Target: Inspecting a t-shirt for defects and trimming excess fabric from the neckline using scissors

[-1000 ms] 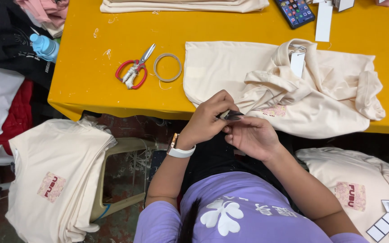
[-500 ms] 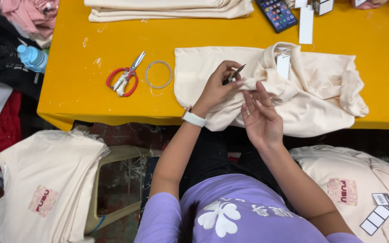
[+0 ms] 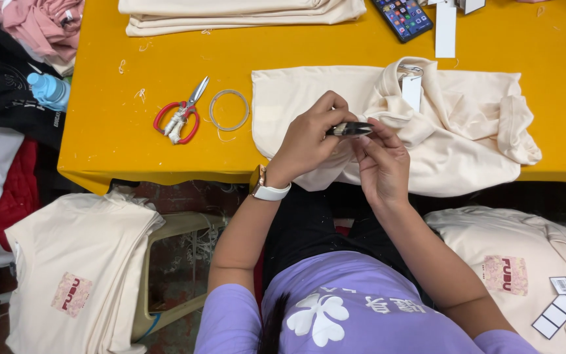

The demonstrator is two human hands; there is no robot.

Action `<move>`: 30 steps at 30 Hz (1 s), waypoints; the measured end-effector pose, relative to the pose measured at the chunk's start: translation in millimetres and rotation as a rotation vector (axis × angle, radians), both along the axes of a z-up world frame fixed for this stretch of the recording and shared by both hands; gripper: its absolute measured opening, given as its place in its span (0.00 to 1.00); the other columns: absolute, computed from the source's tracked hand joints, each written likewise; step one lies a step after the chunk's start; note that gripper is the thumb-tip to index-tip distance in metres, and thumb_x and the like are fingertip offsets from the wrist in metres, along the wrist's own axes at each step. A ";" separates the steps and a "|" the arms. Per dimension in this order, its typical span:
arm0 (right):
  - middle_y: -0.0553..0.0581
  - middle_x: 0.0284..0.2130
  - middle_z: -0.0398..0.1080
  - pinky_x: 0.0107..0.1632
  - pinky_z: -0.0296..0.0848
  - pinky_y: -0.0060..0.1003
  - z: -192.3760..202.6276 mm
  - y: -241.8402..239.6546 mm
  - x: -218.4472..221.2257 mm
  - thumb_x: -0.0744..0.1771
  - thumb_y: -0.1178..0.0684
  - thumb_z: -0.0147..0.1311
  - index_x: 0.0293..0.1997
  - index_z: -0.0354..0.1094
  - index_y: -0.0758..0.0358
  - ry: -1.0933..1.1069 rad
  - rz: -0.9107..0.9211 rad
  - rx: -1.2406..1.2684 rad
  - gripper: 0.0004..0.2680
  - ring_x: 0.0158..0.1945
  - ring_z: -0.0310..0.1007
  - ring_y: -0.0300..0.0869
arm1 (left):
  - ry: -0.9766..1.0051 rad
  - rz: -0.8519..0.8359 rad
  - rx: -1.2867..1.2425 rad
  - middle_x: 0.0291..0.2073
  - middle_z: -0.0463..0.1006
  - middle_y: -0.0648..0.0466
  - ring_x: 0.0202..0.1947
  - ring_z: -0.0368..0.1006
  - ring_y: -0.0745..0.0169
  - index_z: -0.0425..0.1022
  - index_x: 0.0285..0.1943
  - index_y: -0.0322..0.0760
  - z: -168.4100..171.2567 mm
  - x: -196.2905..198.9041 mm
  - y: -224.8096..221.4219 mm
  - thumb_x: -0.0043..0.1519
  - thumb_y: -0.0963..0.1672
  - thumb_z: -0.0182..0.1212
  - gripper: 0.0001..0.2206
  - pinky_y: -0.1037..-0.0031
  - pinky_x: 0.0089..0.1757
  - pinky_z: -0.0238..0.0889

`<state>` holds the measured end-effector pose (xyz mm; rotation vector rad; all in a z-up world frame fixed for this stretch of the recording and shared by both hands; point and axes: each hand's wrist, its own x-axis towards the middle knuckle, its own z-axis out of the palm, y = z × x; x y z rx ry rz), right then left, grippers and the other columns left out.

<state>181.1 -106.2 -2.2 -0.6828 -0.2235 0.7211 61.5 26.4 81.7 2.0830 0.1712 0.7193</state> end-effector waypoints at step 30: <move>0.58 0.42 0.79 0.51 0.84 0.35 -0.2 -2.7 5.9 0.70 0.53 0.54 0.61 0.69 0.65 0.142 0.148 -0.051 0.13 0.46 0.82 0.42 | 0.324 0.839 0.427 0.51 0.66 0.48 0.54 0.66 0.45 0.71 0.58 0.37 -44.4 -89.6 46.5 0.68 0.44 0.60 0.12 0.49 0.51 0.59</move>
